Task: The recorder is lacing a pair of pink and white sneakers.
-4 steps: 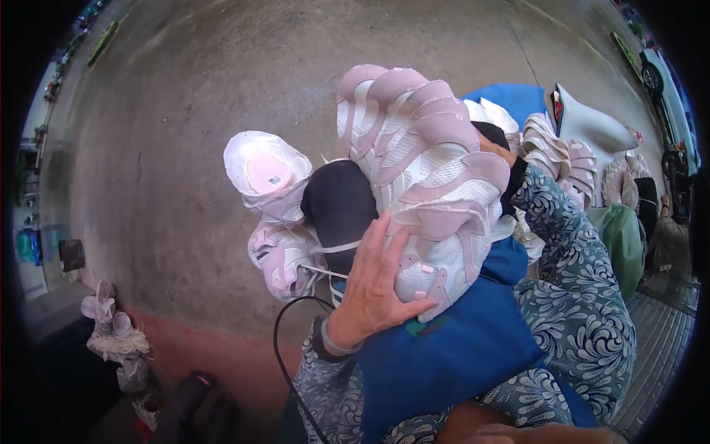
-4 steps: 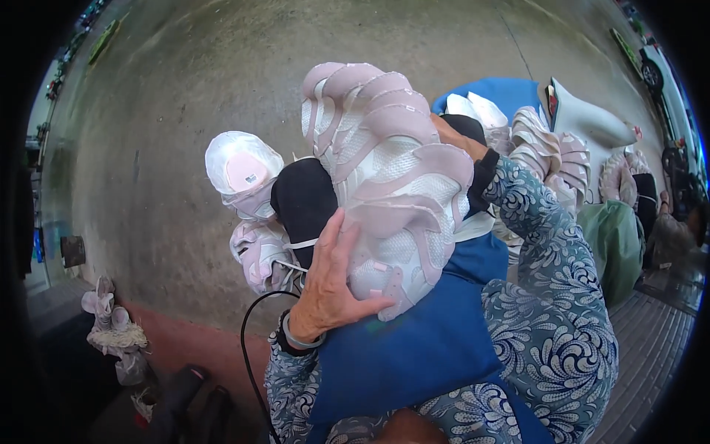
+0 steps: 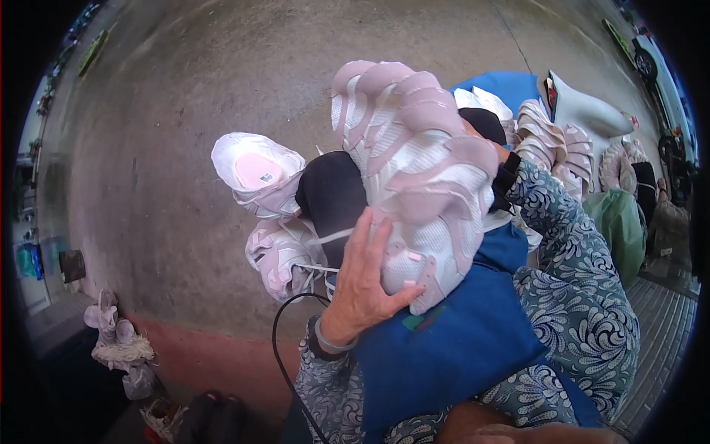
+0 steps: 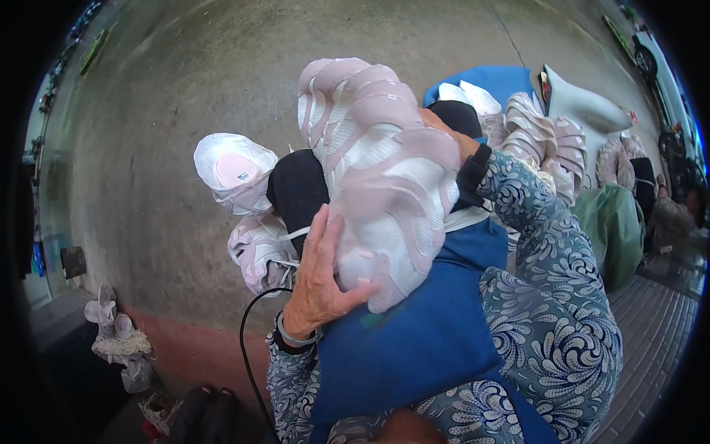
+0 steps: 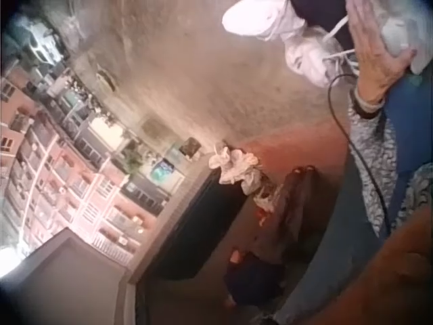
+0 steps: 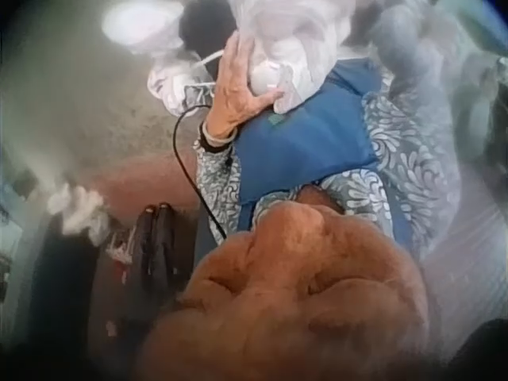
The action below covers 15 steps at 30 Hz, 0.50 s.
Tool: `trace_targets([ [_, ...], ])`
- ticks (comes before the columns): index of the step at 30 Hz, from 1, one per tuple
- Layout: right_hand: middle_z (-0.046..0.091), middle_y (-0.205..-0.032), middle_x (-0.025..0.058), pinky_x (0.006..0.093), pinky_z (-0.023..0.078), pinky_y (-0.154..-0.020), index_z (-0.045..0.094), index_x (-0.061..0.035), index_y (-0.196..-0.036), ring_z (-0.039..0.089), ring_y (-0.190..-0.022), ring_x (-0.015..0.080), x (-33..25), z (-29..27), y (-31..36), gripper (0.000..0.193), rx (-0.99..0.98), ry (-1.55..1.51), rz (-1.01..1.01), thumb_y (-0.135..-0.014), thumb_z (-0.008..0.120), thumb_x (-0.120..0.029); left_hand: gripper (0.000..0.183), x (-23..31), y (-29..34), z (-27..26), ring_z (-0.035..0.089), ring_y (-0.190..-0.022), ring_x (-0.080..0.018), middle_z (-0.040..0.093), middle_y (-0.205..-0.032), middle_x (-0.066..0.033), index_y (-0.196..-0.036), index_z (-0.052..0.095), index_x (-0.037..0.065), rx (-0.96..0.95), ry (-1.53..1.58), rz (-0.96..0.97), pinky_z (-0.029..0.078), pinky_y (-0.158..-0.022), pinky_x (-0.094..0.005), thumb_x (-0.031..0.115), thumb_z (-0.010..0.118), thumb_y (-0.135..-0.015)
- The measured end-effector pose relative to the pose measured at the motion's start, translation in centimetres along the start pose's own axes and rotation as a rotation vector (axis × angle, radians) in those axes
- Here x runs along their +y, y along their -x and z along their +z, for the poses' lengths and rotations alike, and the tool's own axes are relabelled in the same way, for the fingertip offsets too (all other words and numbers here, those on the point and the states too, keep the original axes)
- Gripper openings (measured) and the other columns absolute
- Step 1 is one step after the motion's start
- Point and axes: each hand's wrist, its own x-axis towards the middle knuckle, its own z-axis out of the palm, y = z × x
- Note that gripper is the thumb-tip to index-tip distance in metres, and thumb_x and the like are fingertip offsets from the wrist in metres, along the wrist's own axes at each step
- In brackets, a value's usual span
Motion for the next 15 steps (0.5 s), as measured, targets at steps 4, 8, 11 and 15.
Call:
trace_targets([
  [4,0.057,-0.12,0.0138,0.0367,0.042,-0.095,0.054,-0.008,-0.124,0.053,-0.112,0.0259,2.4,-1.3,-1.0,0.043,0.123,0.04,0.098,-0.085,0.064,-0.024,0.108,-2.2,0.5,-0.7,0.029,-0.133,-0.0409,0.022,-0.145,-0.0275,-0.142,0.021,-0.002,-0.129,0.056,-0.137,0.028,-0.108,-0.0445,0.036,0.082,-0.062],
  [8,0.057,-0.119,0.0135,0.0367,0.042,-0.095,0.054,-0.0079,-0.123,0.053,-0.112,0.0257,3.0,-1.0,-1.1,0.042,0.211,0.097,0.175,-0.085,0.064,-0.024,0.114,-3.2,0.9,0.3,0.032,-0.131,-0.0418,0.025,-0.144,-0.0277,-0.143,0.018,0.001,-0.152,0.034,-0.073,0.029,-0.107,-0.0453,0.025,0.086,-0.055],
  [11,0.057,-0.119,0.0133,0.0367,0.042,-0.095,0.055,-0.0079,-0.123,0.053,-0.112,0.0255,3.5,0.1,-1.8,0.042,0.245,0.121,0.224,-0.086,0.063,-0.025,0.115,-3.4,0.7,1.5,0.036,-0.128,-0.0415,0.027,-0.142,-0.028,-0.142,0.018,0.002,-0.098,-0.098,-0.021,0.031,-0.104,-0.0462,0.023,0.087,-0.053],
  [15,0.057,-0.119,0.013,0.0367,0.043,-0.095,0.055,-0.0079,-0.123,0.053,-0.112,0.0253,3.8,-0.7,-4.2,0.041,0.335,0.17,0.29,-0.087,0.062,-0.025,0.114,-3.7,-1.7,2.3,0.04,-0.123,-0.0401,0.032,-0.139,-0.0267,-0.141,0.02,0.003,-0.082,-0.106,0.062,0.034,-0.1,-0.0468,0.026,0.087,-0.052],
])
